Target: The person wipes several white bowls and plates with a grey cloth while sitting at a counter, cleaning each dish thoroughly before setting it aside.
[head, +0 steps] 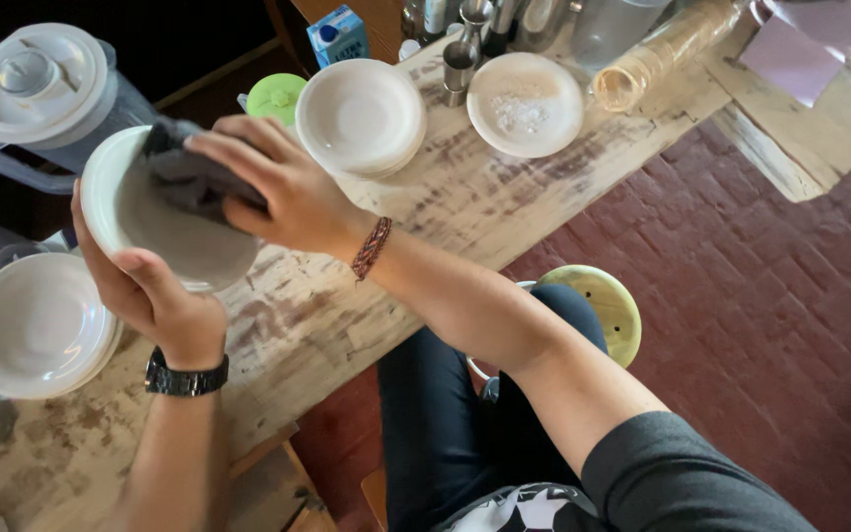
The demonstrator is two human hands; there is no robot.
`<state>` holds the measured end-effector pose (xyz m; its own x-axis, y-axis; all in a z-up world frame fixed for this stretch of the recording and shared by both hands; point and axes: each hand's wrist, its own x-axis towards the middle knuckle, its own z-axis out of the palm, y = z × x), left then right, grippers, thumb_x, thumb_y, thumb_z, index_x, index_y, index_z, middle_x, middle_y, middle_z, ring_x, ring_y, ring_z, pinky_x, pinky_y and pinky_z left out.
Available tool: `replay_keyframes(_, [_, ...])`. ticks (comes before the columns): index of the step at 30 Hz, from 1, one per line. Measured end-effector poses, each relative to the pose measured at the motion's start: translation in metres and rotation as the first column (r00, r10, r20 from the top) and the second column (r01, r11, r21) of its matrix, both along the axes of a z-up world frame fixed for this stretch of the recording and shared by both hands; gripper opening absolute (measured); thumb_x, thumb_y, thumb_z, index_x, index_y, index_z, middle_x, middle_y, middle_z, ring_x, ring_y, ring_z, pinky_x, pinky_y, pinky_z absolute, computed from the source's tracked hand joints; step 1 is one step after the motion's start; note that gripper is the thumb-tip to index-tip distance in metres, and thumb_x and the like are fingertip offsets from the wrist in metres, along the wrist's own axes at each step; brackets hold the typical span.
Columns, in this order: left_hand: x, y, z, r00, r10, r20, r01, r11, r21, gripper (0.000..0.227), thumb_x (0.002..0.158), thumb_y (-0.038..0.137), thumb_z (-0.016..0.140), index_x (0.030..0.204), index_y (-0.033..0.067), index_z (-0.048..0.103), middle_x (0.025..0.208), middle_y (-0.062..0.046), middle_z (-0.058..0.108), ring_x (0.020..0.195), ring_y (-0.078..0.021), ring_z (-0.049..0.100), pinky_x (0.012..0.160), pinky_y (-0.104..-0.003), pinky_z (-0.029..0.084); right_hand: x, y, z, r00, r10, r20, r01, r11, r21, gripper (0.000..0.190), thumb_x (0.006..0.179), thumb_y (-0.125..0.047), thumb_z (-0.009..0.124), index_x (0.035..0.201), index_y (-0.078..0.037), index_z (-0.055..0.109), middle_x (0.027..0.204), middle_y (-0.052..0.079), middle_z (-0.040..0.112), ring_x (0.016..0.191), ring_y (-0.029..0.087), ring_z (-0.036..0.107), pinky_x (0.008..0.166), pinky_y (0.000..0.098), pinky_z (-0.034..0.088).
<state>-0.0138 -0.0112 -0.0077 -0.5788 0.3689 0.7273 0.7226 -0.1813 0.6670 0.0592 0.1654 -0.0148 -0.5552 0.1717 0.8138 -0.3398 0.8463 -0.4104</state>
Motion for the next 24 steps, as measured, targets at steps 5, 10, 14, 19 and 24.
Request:
replay_keyframes(5, [0.010, 0.003, 0.002, 0.998, -0.045, 0.035, 0.046, 0.999, -0.020, 0.073, 0.121, 0.059, 0.033, 0.159, -0.0038, 0.035, 0.159, -0.019, 0.047, 0.140, -0.0267, 0.052, 0.118, -0.037, 0.044, 0.002, 0.009, 0.000, 0.994, -0.110, -0.014, 0.107, 0.982, -0.156, 0.066, 0.091, -0.013, 0.077, 0.149, -0.019, 0.047, 0.134, 0.008, 0.054, 0.127, 0.028, 0.054, 0.113, 0.0395, 0.049])
replay_keyframes(10, [0.002, 0.005, -0.004, 0.990, -0.115, 0.087, 0.109, 0.992, 0.062, 0.073, 0.119, 0.058, 0.038, 0.160, -0.0023, 0.033, 0.159, -0.017, 0.047, 0.142, -0.0253, 0.052, 0.121, -0.037, 0.045, 0.008, -0.017, 0.012, 0.995, 0.089, -0.055, -0.088, 0.996, 0.008, 0.071, 0.087, -0.011, 0.076, 0.151, -0.019, 0.046, 0.143, 0.011, 0.051, 0.127, 0.031, 0.054, 0.114, 0.0421, 0.046])
replay_keyframes(14, [-0.029, -0.013, -0.027, 0.983, -0.072, 0.170, 0.048, 0.989, 0.141, 0.070, 0.119, 0.055, 0.039, 0.158, -0.0026, 0.040, 0.155, -0.016, 0.053, 0.135, -0.0234, 0.052, 0.119, -0.036, 0.041, 0.002, -0.029, 0.011, 0.949, 0.306, -0.081, -0.295, 0.948, 0.120, 0.068, 0.090, -0.011, 0.079, 0.150, -0.019, 0.048, 0.142, 0.011, 0.052, 0.129, 0.033, 0.052, 0.115, 0.0452, 0.043])
replay_keyframes(19, [-0.098, -0.027, -0.071, 0.967, 0.224, 0.122, -0.249, 0.933, 0.258, 0.057, 0.123, 0.045, 0.034, 0.161, 0.0027, 0.033, 0.164, -0.014, 0.041, 0.147, -0.0243, 0.047, 0.128, -0.036, 0.039, -0.001, -0.006, -0.001, 0.970, 0.236, -0.051, -0.231, 0.969, 0.092, 0.064, 0.093, -0.006, 0.076, 0.151, -0.014, 0.050, 0.139, 0.011, 0.054, 0.124, 0.030, 0.058, 0.107, 0.0424, 0.052])
replay_keyframes(24, [-0.115, -0.045, -0.049, 0.977, 0.211, 0.040, -0.209, 0.891, 0.403, 0.048, 0.123, 0.041, 0.030, 0.165, 0.0159, 0.028, 0.170, -0.009, 0.035, 0.150, -0.0249, 0.045, 0.125, -0.038, 0.037, -0.010, 0.000, -0.020, 0.972, 0.172, 0.162, -0.178, 0.984, 0.027, 0.061, 0.087, -0.017, 0.076, 0.144, -0.014, 0.057, 0.132, 0.011, 0.062, 0.119, 0.032, 0.062, 0.102, 0.0462, 0.052])
